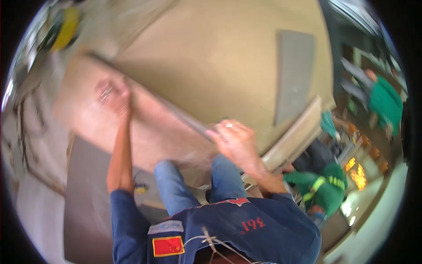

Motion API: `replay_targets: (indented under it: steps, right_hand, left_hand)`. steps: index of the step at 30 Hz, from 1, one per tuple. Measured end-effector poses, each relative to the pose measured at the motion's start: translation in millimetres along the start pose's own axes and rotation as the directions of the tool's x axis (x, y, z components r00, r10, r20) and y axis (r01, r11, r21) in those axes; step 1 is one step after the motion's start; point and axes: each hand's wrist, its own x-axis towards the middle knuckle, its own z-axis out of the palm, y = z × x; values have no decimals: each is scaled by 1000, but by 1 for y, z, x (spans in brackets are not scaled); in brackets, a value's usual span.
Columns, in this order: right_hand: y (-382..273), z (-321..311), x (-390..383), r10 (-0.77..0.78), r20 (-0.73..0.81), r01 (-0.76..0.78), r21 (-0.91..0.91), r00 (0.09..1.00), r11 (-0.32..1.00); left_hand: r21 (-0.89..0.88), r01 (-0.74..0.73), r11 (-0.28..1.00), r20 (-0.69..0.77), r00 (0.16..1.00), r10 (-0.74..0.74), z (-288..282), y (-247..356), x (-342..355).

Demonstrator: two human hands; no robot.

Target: The person uses a utility knife to cut a large sheet of material on a workbench. They then handle a bundle of black cables, untangling and organizing them. Other workers are visible in the background.

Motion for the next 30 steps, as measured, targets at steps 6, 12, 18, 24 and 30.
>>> replay_targets:
  steps: [6, 12, 18, 24, 30]
  right_hand:
    - [-21, -1, -15, 22, 67, -26, 60, 998, 998]
    - [-9, -22, -25, 73, -29, -69, 133, 997, 989]
    - [125, -73, -32, 388, 105, -400, 318, 916, 859]
    - [280, -153, -81, 552, -8, -492, 443, 834, 749]
    - [352, -228, -77, 683, -22, -632, 358, 730, 687]
  left_hand:
    - [270, 7, 963, 146, 988, -48, 18, -28, -24]
    - [85, 44, 995, 107, 993, -53, -6, -10, -6]
    - [736, -261, 625, 395, 915, -83, -12, -30, -27]
    - [540, -117, 834, 284, 958, -49, -18, -4, 3]
    - [673, -142, 726, 346, 928, -140, -55, 14, 4]
